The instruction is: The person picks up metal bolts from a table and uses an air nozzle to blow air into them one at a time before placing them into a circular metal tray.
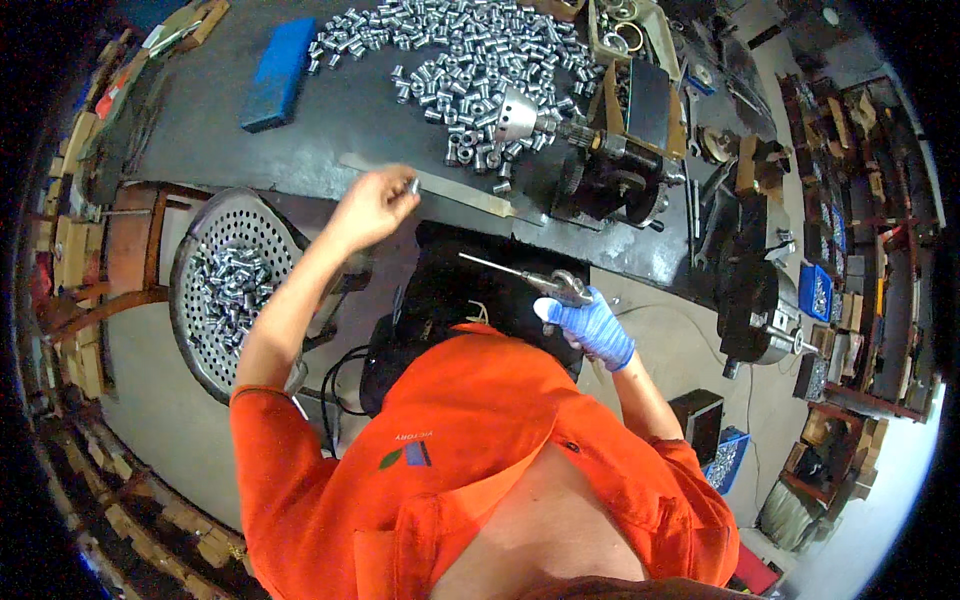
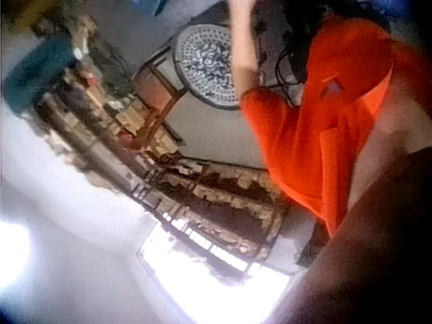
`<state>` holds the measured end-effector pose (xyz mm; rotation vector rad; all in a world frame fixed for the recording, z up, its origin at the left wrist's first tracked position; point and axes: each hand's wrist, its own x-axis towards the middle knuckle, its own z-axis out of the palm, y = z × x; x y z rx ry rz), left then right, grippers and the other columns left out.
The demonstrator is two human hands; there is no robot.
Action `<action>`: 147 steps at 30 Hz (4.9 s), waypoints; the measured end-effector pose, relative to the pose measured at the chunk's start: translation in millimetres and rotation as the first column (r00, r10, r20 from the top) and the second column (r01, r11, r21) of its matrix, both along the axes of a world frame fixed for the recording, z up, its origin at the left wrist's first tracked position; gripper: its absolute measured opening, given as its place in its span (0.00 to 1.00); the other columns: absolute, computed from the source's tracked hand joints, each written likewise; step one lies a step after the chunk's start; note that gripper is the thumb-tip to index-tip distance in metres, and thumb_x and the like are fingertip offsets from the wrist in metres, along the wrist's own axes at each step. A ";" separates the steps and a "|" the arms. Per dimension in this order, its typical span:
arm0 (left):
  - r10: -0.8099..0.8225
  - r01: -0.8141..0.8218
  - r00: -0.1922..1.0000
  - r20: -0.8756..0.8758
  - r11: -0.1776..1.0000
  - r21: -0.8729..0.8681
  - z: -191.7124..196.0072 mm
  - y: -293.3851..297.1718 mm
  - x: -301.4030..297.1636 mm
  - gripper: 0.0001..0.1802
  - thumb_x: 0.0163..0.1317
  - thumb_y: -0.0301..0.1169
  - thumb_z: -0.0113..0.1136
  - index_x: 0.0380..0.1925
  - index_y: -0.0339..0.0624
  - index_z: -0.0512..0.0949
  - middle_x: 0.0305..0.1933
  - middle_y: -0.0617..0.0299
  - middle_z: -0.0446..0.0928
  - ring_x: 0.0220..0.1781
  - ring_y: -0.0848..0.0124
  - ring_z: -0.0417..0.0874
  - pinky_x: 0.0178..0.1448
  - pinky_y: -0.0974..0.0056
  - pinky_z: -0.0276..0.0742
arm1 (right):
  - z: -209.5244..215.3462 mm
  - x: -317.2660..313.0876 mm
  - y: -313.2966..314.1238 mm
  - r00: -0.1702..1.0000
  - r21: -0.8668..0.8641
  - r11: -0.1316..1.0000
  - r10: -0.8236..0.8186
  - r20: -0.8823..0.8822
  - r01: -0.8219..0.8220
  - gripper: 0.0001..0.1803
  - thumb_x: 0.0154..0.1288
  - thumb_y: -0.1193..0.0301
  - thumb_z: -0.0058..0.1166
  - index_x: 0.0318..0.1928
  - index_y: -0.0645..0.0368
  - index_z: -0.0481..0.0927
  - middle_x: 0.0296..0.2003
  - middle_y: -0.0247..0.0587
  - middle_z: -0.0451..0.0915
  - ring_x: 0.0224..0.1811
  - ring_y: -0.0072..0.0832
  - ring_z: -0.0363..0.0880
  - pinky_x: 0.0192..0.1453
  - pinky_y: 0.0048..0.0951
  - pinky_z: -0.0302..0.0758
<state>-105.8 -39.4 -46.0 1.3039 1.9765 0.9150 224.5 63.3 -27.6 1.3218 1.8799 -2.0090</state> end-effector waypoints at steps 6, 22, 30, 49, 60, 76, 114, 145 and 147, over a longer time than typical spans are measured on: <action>0.018 -0.038 0.902 -0.431 0.999 -0.038 19.4 51.3 -41.5 0.18 0.44 0.32 0.57 0.38 0.40 0.74 0.31 0.52 0.78 0.37 0.57 0.80 0.40 0.56 0.74 | 8.3 -5.2 -2.8 0.999 -0.046 0.998 0.033 0.003 -0.033 0.22 0.51 0.55 0.62 0.40 0.57 0.74 0.18 0.29 0.73 0.12 0.10 0.60 0.14 0.15 0.56; -0.056 -0.031 0.946 0.320 0.965 0.259 65.2 -47.0 42.7 0.29 0.53 0.31 0.62 0.53 0.32 0.65 0.41 0.54 0.76 0.44 0.68 0.77 0.48 0.64 0.72 | 93.8 -99.3 -19.4 0.828 0.351 0.932 0.263 -0.494 -0.087 0.38 0.48 0.57 0.64 0.55 0.66 0.66 0.36 0.37 0.73 0.37 0.22 0.69 0.42 0.23 0.67; 0.097 -0.292 0.855 0.510 0.902 0.318 48.2 -37.1 79.1 0.17 0.51 0.35 0.66 0.37 0.37 0.75 0.27 0.65 0.77 0.30 0.77 0.76 0.35 0.69 0.73 | 72.3 -121.0 -47.1 0.703 -0.135 0.977 0.021 -0.711 -0.166 0.42 0.53 0.73 0.61 0.64 0.66 0.51 0.58 0.42 0.63 0.58 0.26 0.63 0.60 0.30 0.65; -0.254 0.201 0.778 0.575 0.967 0.155 39.9 -33.3 24.5 0.17 0.46 0.36 0.69 0.31 0.39 0.75 0.23 0.64 0.77 0.27 0.75 0.77 0.32 0.67 0.74 | 3.3 -1.5 152.6 0.369 -0.408 0.588 -0.785 -0.498 0.699 0.28 0.57 0.48 0.50 0.47 0.58 0.72 0.45 0.41 0.75 0.50 0.37 0.71 0.56 0.44 0.66; -0.285 0.246 0.777 0.561 0.958 0.146 32.9 -35.7 11.3 0.17 0.47 0.36 0.69 0.33 0.39 0.75 0.24 0.64 0.77 0.28 0.76 0.78 0.33 0.69 0.74 | -5.5 -10.6 137.6 0.358 -0.414 0.600 -0.771 -0.527 0.684 0.18 0.64 0.56 0.44 0.43 0.57 0.76 0.38 0.43 0.79 0.43 0.36 0.76 0.48 0.39 0.75; -0.262 0.214 0.828 0.495 0.965 0.152 33.4 -35.1 15.8 0.18 0.48 0.36 0.68 0.32 0.37 0.73 0.24 0.62 0.78 0.27 0.74 0.79 0.33 0.68 0.74 | 57.4 13.9 98.1 0.349 -0.134 0.625 -0.585 -0.732 0.769 0.18 0.64 0.57 0.49 0.34 0.61 0.74 0.16 0.27 0.66 0.14 0.14 0.57 0.17 0.15 0.56; 0.135 -0.170 0.929 0.345 0.983 0.074 0.2 -21.9 -6.6 0.14 0.60 0.25 0.47 0.43 0.29 0.72 0.20 0.55 0.77 0.24 0.70 0.80 0.28 0.67 0.75 | 40.0 -20.2 14.2 0.964 -0.367 0.921 0.031 -0.263 -0.129 0.29 0.53 0.52 0.57 0.44 0.65 0.70 0.21 0.38 0.72 0.14 0.18 0.64 0.16 0.19 0.62; 0.080 0.083 0.582 0.809 0.984 -0.156 -52.6 -33.0 35.9 0.12 0.61 0.33 0.53 0.28 0.32 0.75 0.20 0.59 0.72 0.13 0.73 0.72 0.16 0.70 0.69 | 26.4 -12.2 -1.9 0.992 -0.153 0.982 0.102 -0.071 -0.112 0.30 0.53 0.54 0.61 0.54 0.53 0.70 0.18 0.27 0.73 0.11 0.10 0.58 0.13 0.15 0.53; 0.091 0.069 0.601 0.794 0.984 -0.165 -47.1 -32.1 37.4 0.13 0.60 0.34 0.54 0.27 0.34 0.75 0.19 0.61 0.71 0.13 0.75 0.71 0.16 0.71 0.68 | 15.4 -10.5 -1.6 0.990 -0.102 0.985 0.134 -0.042 -0.138 0.30 0.53 0.55 0.60 0.54 0.53 0.70 0.18 0.27 0.72 0.10 0.10 0.57 0.13 0.15 0.53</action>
